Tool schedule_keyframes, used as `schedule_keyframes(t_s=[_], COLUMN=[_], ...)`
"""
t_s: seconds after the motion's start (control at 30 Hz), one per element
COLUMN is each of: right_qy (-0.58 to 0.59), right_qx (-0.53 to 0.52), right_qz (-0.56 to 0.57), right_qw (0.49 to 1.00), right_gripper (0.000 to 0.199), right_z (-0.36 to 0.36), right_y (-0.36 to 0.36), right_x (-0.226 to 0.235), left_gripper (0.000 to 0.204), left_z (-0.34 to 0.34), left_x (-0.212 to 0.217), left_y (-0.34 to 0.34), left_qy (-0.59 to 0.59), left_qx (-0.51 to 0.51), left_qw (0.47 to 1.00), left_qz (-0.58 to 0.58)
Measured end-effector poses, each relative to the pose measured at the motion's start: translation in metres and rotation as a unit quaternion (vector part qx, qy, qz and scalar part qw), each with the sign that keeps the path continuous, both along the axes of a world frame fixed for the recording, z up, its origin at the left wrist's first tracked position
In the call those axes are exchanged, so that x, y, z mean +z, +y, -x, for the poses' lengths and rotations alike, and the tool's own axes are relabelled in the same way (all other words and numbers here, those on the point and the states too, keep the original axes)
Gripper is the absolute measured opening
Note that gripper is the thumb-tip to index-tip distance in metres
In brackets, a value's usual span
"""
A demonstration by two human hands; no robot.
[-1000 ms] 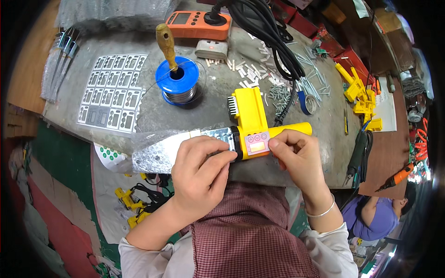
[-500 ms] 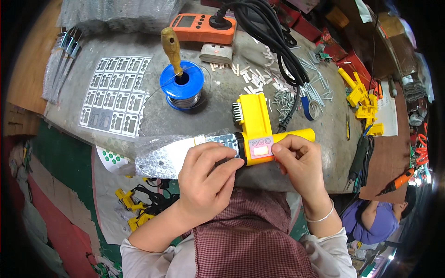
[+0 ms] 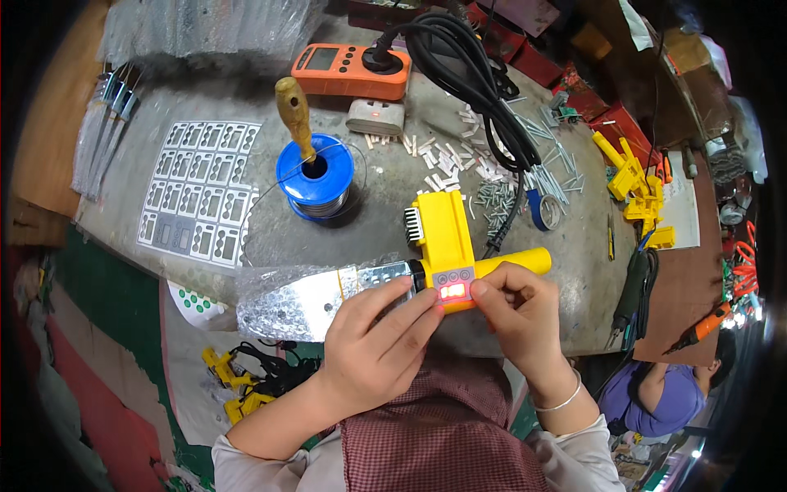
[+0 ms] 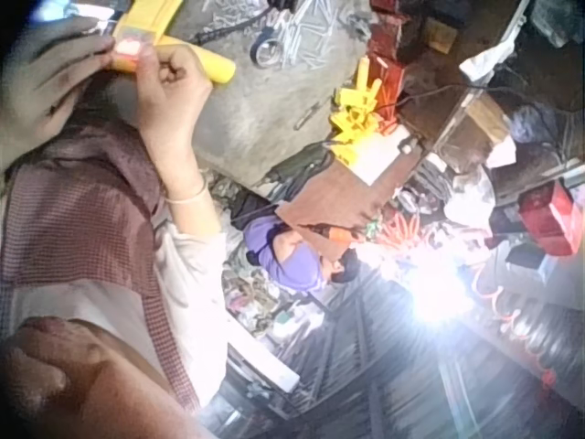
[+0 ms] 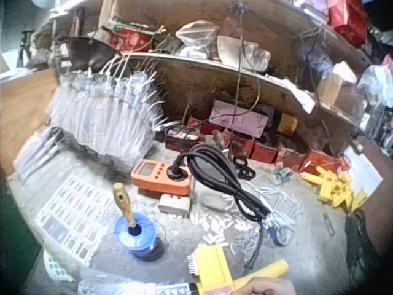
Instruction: Soldering and assembling electronic components inside a yellow plastic housing for a handheld device.
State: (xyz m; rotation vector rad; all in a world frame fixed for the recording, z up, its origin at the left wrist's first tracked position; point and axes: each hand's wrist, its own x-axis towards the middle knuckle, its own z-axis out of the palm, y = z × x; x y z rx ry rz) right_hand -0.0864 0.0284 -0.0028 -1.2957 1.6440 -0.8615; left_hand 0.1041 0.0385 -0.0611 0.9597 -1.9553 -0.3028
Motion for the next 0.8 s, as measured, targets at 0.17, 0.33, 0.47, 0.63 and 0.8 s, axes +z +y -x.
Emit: schedule_keyframes(t_s=[0.17, 0.33, 0.47, 0.63, 0.8], right_qy=[0.047, 0.087, 0.088, 0.182, 0.388], right_qx=[0.016, 0.05, 0.079, 0.156, 0.226], right_qz=[0.015, 0.029, 0.015, 0.088, 0.187], right_qw=[0.999, 0.995, 0.993, 0.967, 0.873], right_gripper=[0.011, 0.012, 0.01, 0.01, 0.018], right_z=[-0.002, 0.001, 0.001, -0.001, 0.015], right_y=[-0.002, -0.005, -0.01, -0.019, -0.036], right_x=[0.002, 0.006, 0.013, 0.02, 0.021], left_gripper=[0.039, 0.037, 0.015, 0.02, 0.035], left_z=[0.002, 0.003, 0.005, 0.005, 0.004], left_x=[-0.005, -0.011, -0.005, -0.005, -0.006], left_y=[0.0, -0.001, -0.002, 0.003, 0.002], left_qy=[-0.03, -0.075, -0.099, -0.114, -0.127], left_qx=[0.002, 0.02, 0.043, 0.056, 0.031], left_qw=[0.999, 0.996, 0.993, 0.992, 0.991], left_qz=[0.028, 0.052, 0.039, 0.022, 0.018])
